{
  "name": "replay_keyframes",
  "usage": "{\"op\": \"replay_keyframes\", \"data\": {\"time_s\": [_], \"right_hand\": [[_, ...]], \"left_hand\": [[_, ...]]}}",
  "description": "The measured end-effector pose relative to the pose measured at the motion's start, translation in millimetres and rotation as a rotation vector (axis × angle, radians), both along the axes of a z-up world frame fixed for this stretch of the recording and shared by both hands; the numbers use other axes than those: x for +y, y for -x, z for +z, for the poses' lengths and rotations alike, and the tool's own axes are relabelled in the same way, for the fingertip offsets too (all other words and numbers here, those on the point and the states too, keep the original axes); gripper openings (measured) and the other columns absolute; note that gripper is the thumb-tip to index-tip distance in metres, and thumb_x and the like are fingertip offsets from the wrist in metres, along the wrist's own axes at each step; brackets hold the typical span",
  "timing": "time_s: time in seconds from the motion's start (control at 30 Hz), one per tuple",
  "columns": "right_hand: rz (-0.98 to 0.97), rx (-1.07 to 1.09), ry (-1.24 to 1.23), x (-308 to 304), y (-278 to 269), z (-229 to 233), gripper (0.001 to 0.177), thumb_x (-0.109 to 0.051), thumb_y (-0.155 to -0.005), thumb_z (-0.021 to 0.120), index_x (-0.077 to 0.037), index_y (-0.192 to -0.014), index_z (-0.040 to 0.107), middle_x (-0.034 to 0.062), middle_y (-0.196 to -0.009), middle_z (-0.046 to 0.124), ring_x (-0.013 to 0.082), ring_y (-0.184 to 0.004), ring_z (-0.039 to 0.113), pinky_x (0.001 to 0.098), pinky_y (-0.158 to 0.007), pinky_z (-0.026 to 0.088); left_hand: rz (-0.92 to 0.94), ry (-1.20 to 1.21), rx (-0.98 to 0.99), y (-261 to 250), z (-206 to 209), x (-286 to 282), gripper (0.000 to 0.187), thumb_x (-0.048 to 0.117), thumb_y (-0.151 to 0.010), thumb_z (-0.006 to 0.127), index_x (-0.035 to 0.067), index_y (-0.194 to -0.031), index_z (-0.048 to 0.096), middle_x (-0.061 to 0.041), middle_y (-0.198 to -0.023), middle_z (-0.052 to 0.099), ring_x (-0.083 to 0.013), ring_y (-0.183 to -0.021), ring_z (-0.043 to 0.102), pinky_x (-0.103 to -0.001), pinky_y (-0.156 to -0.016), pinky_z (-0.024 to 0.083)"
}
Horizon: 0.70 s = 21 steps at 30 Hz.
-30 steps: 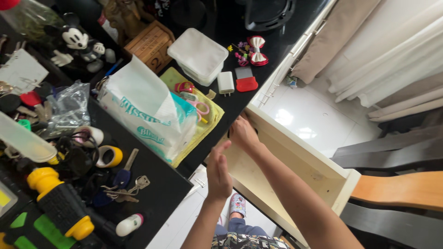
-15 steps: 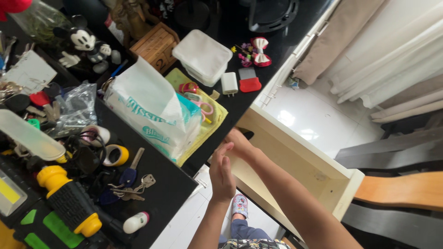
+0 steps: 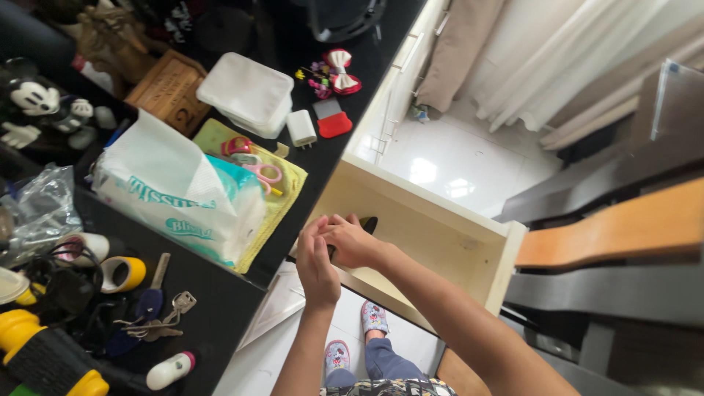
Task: The person wipes the inside of an empty wooden drawer by hand using a white tissue, moving the tissue across the bottom surface and along the inner corners.
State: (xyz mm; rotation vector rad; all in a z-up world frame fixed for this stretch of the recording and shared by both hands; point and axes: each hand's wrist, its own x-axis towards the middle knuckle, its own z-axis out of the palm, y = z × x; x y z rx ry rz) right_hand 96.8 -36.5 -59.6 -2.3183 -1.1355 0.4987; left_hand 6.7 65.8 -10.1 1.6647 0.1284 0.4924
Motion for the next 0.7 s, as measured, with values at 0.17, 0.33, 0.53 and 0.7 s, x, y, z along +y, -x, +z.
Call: {"op": "replay_keyframes", "data": {"time_s": [0.17,0.33,0.53,0.7], "right_hand": [[-0.009,0.028,-0.045,-32.7,21.0,10.8,0.062,0.004,-0.064,0.067,-0.024,-0.119,0.076,-0.0065,-0.126,0.067,0.0288,-0.125,0.049,0.0579,-0.1,0.036],[-0.053,0.131,0.007,-75.6,42.9,19.5,0.072,0.012,-0.057,0.06,-0.025,-0.116,0.078,-0.0069,-0.127,0.068,0.0271,-0.128,0.048,0.0581,-0.108,0.031],[-0.101,0.199,0.111,-124.2,68.0,28.7,0.071,0.017,-0.058,0.053,-0.024,-0.109,0.081,-0.0072,-0.126,0.069,0.0258,-0.131,0.046,0.0527,-0.113,0.033],[-0.142,0.246,0.273,-159.0,68.5,54.6,0.066,0.016,-0.063,0.052,-0.025,-0.103,0.083,-0.0075,-0.123,0.071,0.0215,-0.128,0.051,0.0407,-0.109,0.043]], "left_hand": [[-0.046,-0.069,0.031,2.5,-2.6,4.1,0.045,0.028,-0.108,0.039,-0.004,-0.133,0.057,-0.02,-0.135,0.062,-0.0302,-0.128,0.06,-0.039,-0.11,0.044],[-0.164,-0.102,0.062,-3.6,3.1,14.8,0.046,0.029,-0.108,0.041,-0.004,-0.136,0.054,-0.022,-0.137,0.059,-0.0323,-0.13,0.058,-0.039,-0.109,0.044],[-0.236,-0.298,0.185,-22.7,16.9,12.9,0.047,0.035,-0.107,0.044,0.001,-0.138,0.056,-0.02,-0.14,0.061,-0.0331,-0.133,0.057,-0.039,-0.109,0.044],[-0.306,-0.441,0.155,-48.5,19.4,1.9,0.049,0.038,-0.106,0.045,0.002,-0.138,0.056,-0.021,-0.14,0.06,-0.0366,-0.133,0.054,-0.042,-0.11,0.043]]}}
